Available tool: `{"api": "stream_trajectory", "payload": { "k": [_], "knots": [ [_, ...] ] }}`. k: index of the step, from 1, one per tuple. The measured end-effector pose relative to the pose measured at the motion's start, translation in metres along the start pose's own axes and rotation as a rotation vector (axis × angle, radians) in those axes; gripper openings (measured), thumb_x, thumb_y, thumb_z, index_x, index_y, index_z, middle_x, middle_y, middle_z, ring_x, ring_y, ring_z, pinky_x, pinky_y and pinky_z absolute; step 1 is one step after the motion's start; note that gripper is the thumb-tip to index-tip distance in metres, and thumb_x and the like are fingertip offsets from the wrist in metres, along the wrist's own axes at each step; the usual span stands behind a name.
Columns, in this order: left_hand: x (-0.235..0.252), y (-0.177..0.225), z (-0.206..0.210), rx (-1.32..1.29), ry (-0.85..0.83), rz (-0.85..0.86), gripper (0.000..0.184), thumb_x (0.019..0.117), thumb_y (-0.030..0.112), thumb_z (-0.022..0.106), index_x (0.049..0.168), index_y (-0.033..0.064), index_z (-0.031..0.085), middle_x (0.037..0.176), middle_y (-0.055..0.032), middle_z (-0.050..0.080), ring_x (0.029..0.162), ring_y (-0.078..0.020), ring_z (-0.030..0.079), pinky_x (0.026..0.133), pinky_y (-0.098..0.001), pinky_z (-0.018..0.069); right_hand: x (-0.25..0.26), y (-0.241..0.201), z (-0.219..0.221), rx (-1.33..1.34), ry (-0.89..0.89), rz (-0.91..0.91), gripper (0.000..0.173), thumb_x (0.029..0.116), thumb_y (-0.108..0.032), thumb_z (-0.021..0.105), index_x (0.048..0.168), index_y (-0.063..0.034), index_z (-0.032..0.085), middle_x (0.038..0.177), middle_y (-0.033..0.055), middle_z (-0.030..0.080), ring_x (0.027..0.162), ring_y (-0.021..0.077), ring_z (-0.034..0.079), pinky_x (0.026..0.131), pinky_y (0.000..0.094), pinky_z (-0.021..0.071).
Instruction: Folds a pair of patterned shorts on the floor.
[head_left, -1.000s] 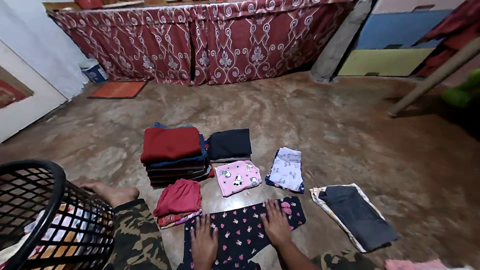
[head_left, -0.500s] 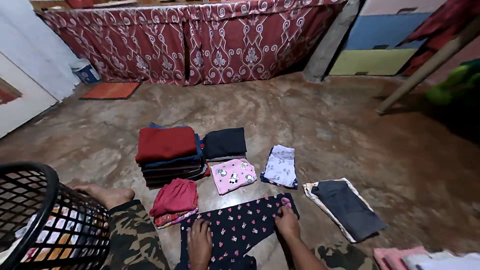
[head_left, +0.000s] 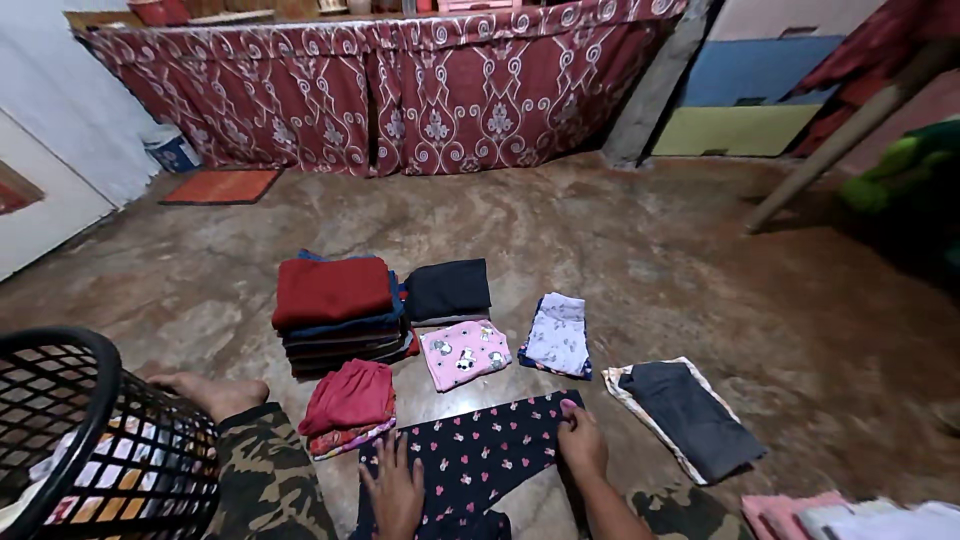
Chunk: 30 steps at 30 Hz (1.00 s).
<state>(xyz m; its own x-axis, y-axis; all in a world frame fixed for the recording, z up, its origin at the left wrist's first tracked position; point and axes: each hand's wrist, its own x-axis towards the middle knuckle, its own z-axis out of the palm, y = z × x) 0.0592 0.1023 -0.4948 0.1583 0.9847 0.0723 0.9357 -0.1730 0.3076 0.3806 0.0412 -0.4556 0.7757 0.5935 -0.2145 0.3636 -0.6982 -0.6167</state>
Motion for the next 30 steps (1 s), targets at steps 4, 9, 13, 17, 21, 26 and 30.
{"api": "stream_trajectory", "payload": {
  "k": [4,9,13,17,21,26,30],
  "knots": [
    [-0.003,0.021,0.007,-0.037,-0.02,0.178,0.05,0.1039,0.026,0.044,0.151,0.0102,0.051,0.161,-0.0125,0.041,0.152,-0.0388,0.032,0.119,-0.0721,0.013,0.011,0.005,0.002,0.122,0.2,-0.026,0.025,0.0992,-0.007,0.056,0.12,-0.0008,0.07,0.127,0.0253,0.062,0.122,0.0446,0.057,0.101,0.0607,0.0459],
    [-0.006,0.018,0.021,0.041,-0.114,0.207,0.055,0.1065,0.04,0.042,0.157,0.0164,0.044,0.165,-0.0076,0.035,0.153,-0.0374,0.029,0.119,-0.071,0.0136,0.045,0.022,0.007,0.194,0.101,0.138,0.034,0.1055,-0.024,0.057,0.128,-0.0004,0.067,0.136,0.0256,0.06,0.131,0.0441,0.051,0.112,0.0596,0.0359],
    [-0.005,0.012,0.025,0.081,-0.088,0.182,0.056,0.1057,0.046,0.037,0.157,0.023,0.045,0.165,-0.002,0.035,0.153,-0.0363,0.029,0.118,-0.0712,0.0161,0.056,0.023,0.005,0.089,0.009,0.172,0.032,0.1056,-0.026,0.057,0.118,-0.0011,0.072,0.134,0.0262,0.061,0.131,0.0439,0.052,0.109,0.061,0.0385],
    [0.0,-0.007,0.018,0.09,-0.032,0.027,0.057,0.1057,0.044,0.032,0.158,0.0225,0.043,0.167,-0.0046,0.033,0.155,-0.0385,0.024,0.119,-0.0725,0.0105,0.058,0.024,0.0,0.119,0.015,0.211,0.033,0.1074,-0.024,0.052,0.119,0.0007,0.07,0.134,0.0285,0.059,0.128,0.0439,0.055,0.106,0.0608,0.0422],
    [0.002,-0.004,0.005,0.103,-0.101,-0.023,0.059,0.1076,0.041,0.031,0.161,0.0166,0.036,0.169,-0.0085,0.025,0.157,-0.0376,0.017,0.119,-0.0732,0.0034,0.04,0.012,0.0,0.088,0.149,0.111,0.032,0.1043,-0.021,0.055,0.128,-0.0039,0.067,0.139,0.0262,0.057,0.132,0.0468,0.05,0.106,0.0669,0.0384],
    [-0.007,0.054,0.006,-0.069,-0.128,0.266,0.056,0.1071,0.03,0.039,0.157,0.0058,0.04,0.166,-0.0117,0.033,0.154,-0.0365,0.026,0.12,-0.0711,0.0119,-0.036,-0.03,0.036,-0.108,-0.004,-0.693,0.043,0.1006,-0.017,0.052,0.14,-0.001,0.061,0.149,0.021,0.054,0.142,0.0426,0.046,0.117,0.0645,0.0318],
    [-0.011,0.051,0.03,-0.045,-0.221,0.304,0.056,0.1078,0.033,0.037,0.16,0.0122,0.037,0.168,-0.0025,0.029,0.157,-0.0295,0.021,0.123,-0.0657,0.0112,-0.078,-0.017,0.087,-0.259,-0.518,-0.809,0.062,0.1076,-0.032,0.044,0.161,-0.0049,0.03,0.17,0.0124,0.021,0.158,0.0324,0.014,0.128,0.0522,0.0129]
  ]
}}
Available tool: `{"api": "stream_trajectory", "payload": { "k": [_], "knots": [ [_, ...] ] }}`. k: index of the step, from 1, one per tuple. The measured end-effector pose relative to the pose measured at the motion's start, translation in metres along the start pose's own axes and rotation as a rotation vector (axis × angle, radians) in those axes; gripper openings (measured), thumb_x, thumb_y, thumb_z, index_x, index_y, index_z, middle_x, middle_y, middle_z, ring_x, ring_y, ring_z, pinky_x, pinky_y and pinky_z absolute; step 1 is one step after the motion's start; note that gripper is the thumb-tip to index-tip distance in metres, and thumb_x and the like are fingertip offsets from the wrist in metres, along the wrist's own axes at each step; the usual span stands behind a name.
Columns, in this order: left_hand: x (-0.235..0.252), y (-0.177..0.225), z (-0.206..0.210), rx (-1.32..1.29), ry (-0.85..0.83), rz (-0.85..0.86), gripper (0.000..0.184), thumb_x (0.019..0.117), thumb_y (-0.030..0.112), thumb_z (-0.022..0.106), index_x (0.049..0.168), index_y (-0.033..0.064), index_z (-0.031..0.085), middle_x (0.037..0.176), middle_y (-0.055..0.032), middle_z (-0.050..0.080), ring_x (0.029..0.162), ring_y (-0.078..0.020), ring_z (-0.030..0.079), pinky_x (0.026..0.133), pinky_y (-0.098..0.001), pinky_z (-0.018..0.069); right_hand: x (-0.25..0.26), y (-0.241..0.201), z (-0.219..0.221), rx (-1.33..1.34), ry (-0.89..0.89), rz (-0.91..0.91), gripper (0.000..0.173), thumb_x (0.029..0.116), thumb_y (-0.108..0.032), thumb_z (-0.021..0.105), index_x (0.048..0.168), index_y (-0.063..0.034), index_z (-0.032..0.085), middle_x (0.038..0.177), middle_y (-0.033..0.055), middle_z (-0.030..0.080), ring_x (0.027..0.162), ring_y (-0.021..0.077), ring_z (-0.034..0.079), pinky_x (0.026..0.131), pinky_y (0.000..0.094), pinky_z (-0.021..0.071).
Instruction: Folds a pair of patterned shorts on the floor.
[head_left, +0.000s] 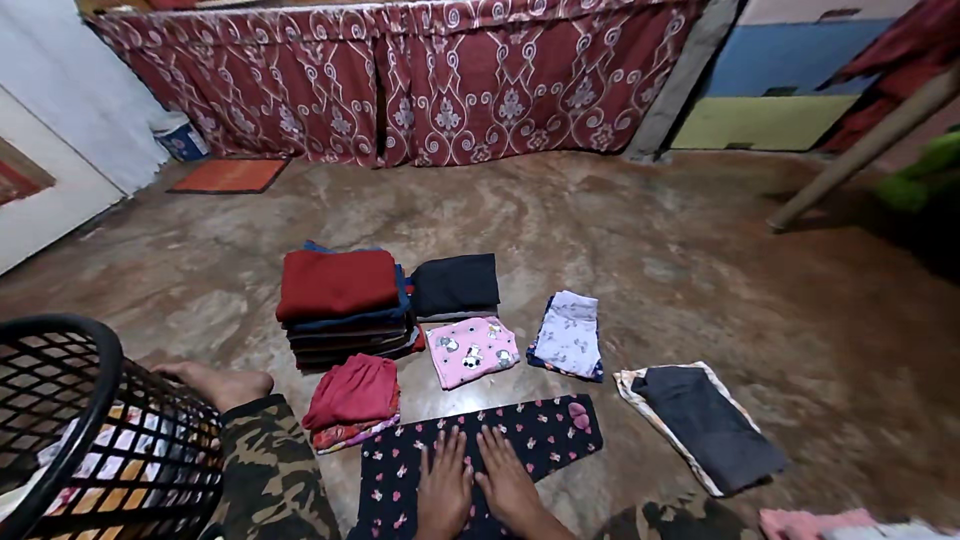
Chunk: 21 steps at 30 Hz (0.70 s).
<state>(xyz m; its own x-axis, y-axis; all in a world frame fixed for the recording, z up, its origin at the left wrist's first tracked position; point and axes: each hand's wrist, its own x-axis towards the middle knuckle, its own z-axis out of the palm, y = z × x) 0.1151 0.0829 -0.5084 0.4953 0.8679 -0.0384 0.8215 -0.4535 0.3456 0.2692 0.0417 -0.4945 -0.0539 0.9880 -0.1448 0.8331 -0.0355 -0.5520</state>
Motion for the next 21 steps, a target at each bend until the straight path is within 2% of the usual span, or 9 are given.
{"api": "stream_trajectory", "payload": {
  "k": [3,5,9,11,13,15,17,18,21],
  "knots": [
    [-0.003,-0.025,0.001,0.063,0.095,-0.13,0.061,0.1066,0.041,0.037,0.16,0.0118,0.036,0.167,-0.0053,0.032,0.155,-0.0321,0.025,0.122,-0.0665,0.0124,-0.005,0.017,0.004,-0.093,0.041,0.156,0.064,0.1084,-0.043,0.037,0.163,-0.0122,0.027,0.171,0.0051,0.022,0.159,0.0306,0.014,0.126,0.059,0.0098],
    [-0.006,-0.049,-0.007,0.099,0.183,-0.244,0.063,0.1064,0.044,0.034,0.159,0.0096,0.037,0.165,-0.0101,0.034,0.154,-0.0355,0.026,0.122,-0.0675,0.0136,-0.006,0.035,-0.006,-0.121,0.173,0.28,0.063,0.1088,-0.043,0.036,0.162,-0.0098,0.03,0.169,0.0097,0.026,0.157,0.0353,0.019,0.125,0.0624,0.0132],
    [-0.007,-0.066,-0.028,0.101,0.194,-0.422,0.062,0.1081,0.04,0.034,0.16,0.0064,0.033,0.167,-0.0115,0.031,0.156,-0.0332,0.021,0.122,-0.069,0.0044,-0.002,0.065,-0.032,-0.102,0.283,0.548,0.061,0.1101,-0.032,0.036,0.162,-0.0033,0.024,0.17,0.0166,0.018,0.157,0.0382,0.015,0.125,0.0595,0.0118],
    [-0.005,-0.056,-0.028,0.088,0.177,-0.412,0.063,0.1076,0.038,0.037,0.16,0.0034,0.031,0.167,-0.0148,0.028,0.156,-0.0354,0.02,0.121,-0.0697,0.0021,-0.002,0.06,-0.033,-0.109,0.329,0.485,0.06,0.1081,-0.025,0.042,0.161,-0.0001,0.027,0.169,0.0198,0.021,0.156,0.0405,0.017,0.125,0.0602,0.0134],
    [-0.004,-0.034,-0.025,0.057,0.153,-0.306,0.063,0.1069,0.036,0.041,0.158,0.0005,0.034,0.166,-0.0189,0.03,0.155,-0.0391,0.022,0.121,-0.0707,0.005,-0.003,0.043,-0.026,-0.102,0.348,0.264,0.059,0.106,-0.023,0.045,0.158,0.0014,0.033,0.166,0.0213,0.029,0.155,0.0423,0.022,0.125,0.0617,0.0163],
    [-0.004,-0.013,-0.015,0.038,0.099,-0.159,0.062,0.1064,0.037,0.042,0.159,0.0046,0.035,0.166,-0.013,0.031,0.155,-0.0362,0.024,0.121,-0.0706,0.0095,-0.002,0.027,-0.012,-0.104,0.233,0.078,0.059,0.1075,-0.032,0.04,0.159,-0.0046,0.035,0.167,0.0128,0.03,0.156,0.0358,0.021,0.126,0.0604,0.0146],
    [-0.003,-0.009,-0.004,0.044,0.03,-0.103,0.061,0.1066,0.041,0.04,0.161,0.0133,0.035,0.168,-0.0022,0.028,0.157,-0.0304,0.021,0.122,-0.0683,0.0093,0.0,0.026,0.0,-0.15,0.116,0.073,0.059,0.1089,-0.043,0.032,0.162,-0.0168,0.033,0.17,0.0007,0.026,0.158,0.0303,0.015,0.126,0.0602,0.0069],
    [-0.002,-0.015,-0.001,0.07,0.034,-0.107,0.061,0.1062,0.044,0.038,0.161,0.0171,0.035,0.169,0.0012,0.028,0.157,-0.0291,0.021,0.122,-0.0678,0.0104,0.002,0.029,0.004,-0.173,0.153,0.11,0.059,0.1084,-0.047,0.031,0.161,-0.0211,0.036,0.169,-0.0017,0.028,0.158,0.032,0.017,0.125,0.0633,0.008],
    [-0.008,-0.05,-0.006,0.119,0.12,-0.184,0.061,0.1061,0.048,0.034,0.16,0.0193,0.039,0.166,-0.0024,0.033,0.155,-0.0342,0.024,0.121,-0.069,0.0139,0.0,0.053,-0.002,-0.207,0.3,0.239,0.058,0.1074,-0.048,0.032,0.159,-0.0234,0.042,0.166,0.0006,0.035,0.155,0.0387,0.022,0.121,0.0699,0.0119]
  ]
}}
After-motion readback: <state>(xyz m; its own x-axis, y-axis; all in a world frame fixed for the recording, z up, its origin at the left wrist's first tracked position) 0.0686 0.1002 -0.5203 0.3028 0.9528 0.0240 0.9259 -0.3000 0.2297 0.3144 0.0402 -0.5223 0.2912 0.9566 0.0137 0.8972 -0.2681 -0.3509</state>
